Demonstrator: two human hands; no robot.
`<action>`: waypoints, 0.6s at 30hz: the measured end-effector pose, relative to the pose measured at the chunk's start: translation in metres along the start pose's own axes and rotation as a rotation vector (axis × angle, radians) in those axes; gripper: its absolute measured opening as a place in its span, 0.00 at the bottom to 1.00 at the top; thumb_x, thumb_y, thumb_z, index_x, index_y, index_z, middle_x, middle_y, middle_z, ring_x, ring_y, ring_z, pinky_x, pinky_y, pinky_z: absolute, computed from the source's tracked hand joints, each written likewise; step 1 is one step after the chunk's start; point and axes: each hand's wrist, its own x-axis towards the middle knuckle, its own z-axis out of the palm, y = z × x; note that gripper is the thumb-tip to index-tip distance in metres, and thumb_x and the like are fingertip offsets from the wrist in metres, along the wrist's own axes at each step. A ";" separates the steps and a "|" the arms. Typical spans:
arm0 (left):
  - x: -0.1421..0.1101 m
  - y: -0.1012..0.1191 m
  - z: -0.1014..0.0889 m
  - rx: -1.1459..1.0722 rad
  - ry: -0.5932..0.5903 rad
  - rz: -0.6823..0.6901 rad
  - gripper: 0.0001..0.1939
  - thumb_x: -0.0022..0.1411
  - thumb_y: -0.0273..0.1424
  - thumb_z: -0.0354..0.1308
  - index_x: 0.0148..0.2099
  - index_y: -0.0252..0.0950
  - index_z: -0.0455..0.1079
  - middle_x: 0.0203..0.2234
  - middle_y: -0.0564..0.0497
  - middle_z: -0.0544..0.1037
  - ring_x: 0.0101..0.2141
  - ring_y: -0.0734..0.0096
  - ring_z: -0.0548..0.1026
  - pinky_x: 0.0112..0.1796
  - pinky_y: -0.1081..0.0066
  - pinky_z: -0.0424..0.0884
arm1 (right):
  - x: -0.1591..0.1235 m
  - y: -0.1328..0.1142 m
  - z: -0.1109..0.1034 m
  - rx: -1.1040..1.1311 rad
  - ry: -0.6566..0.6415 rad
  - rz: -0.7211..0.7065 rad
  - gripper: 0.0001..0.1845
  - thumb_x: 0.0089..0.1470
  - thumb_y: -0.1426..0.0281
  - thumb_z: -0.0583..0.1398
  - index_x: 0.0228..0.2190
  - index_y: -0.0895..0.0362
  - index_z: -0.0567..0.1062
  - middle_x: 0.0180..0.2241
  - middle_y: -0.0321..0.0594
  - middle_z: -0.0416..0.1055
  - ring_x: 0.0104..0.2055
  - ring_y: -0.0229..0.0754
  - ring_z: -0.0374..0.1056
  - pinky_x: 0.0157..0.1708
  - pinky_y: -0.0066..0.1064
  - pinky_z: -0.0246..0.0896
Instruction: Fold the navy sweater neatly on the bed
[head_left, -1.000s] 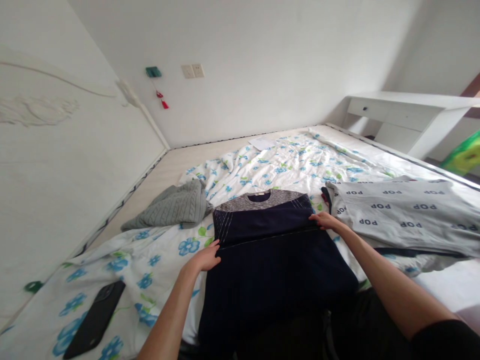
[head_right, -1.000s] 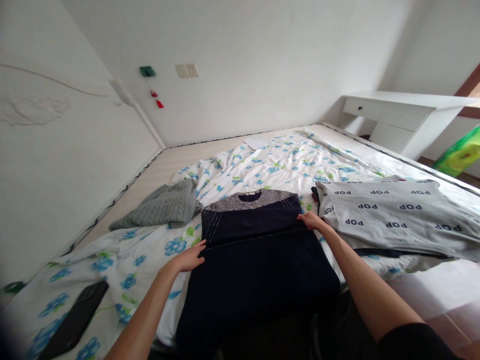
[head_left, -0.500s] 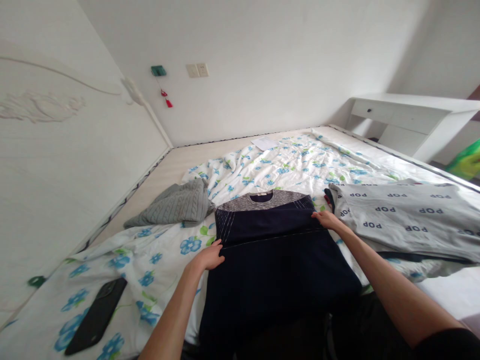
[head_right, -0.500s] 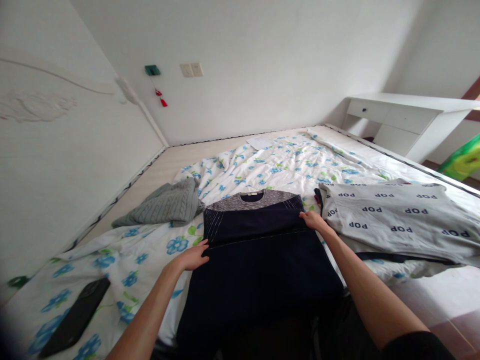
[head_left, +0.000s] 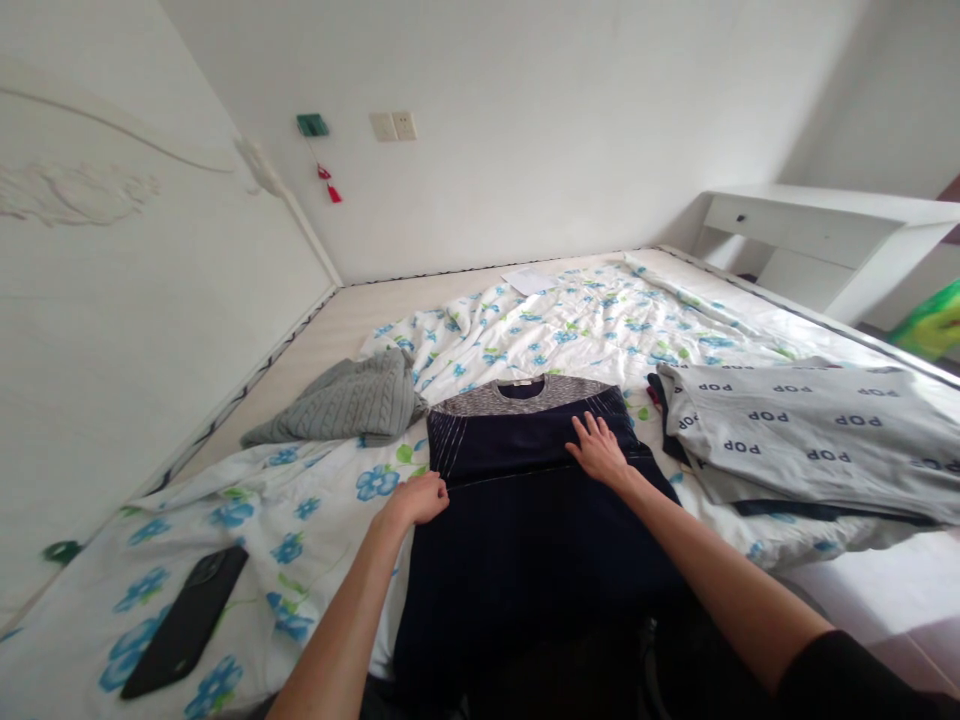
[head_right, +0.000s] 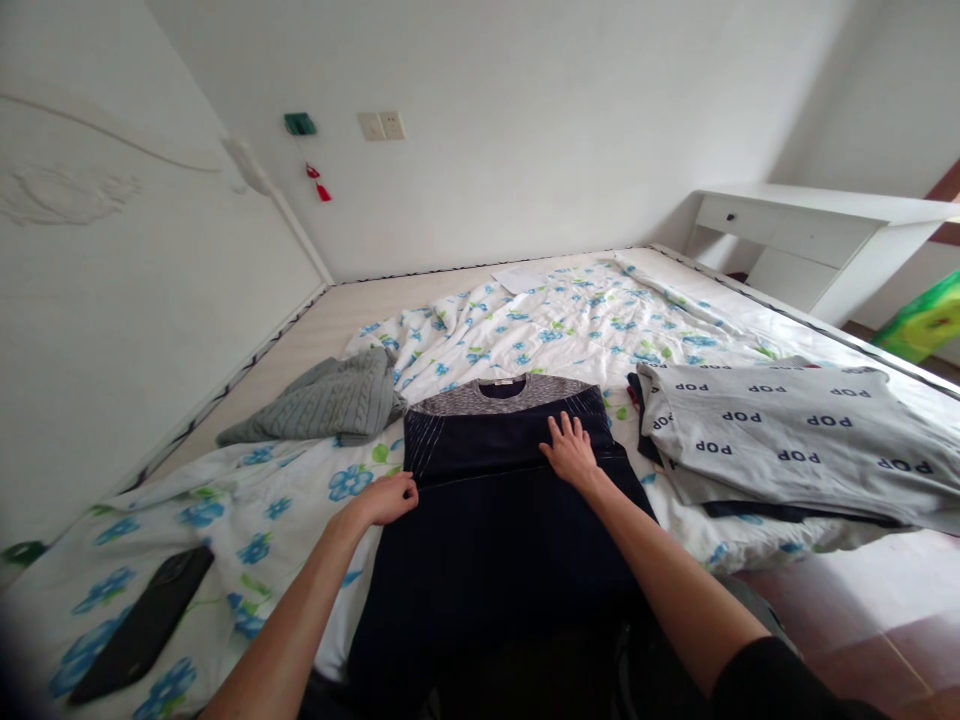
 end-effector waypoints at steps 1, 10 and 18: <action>0.000 0.002 -0.004 0.012 0.008 -0.034 0.13 0.68 0.35 0.59 0.44 0.43 0.86 0.55 0.43 0.89 0.61 0.45 0.82 0.63 0.51 0.74 | -0.001 -0.011 0.006 0.000 -0.018 -0.045 0.42 0.78 0.53 0.54 0.84 0.53 0.53 0.86 0.52 0.40 0.86 0.69 0.38 0.80 0.61 0.44; 0.034 0.052 -0.006 -0.031 0.439 0.007 0.28 0.81 0.36 0.48 0.77 0.39 0.70 0.75 0.40 0.73 0.73 0.50 0.69 0.74 0.55 0.61 | -0.009 -0.042 0.051 -0.086 -0.041 -0.042 0.40 0.80 0.52 0.48 0.84 0.50 0.49 0.86 0.48 0.35 0.87 0.70 0.30 0.81 0.68 0.28; 0.065 0.046 0.049 -0.068 0.427 -0.014 0.36 0.83 0.45 0.43 0.86 0.44 0.56 0.84 0.48 0.57 0.82 0.51 0.51 0.80 0.51 0.43 | 0.002 -0.038 0.049 -0.067 -0.132 -0.017 0.41 0.79 0.50 0.47 0.84 0.46 0.47 0.86 0.45 0.32 0.87 0.67 0.29 0.81 0.68 0.28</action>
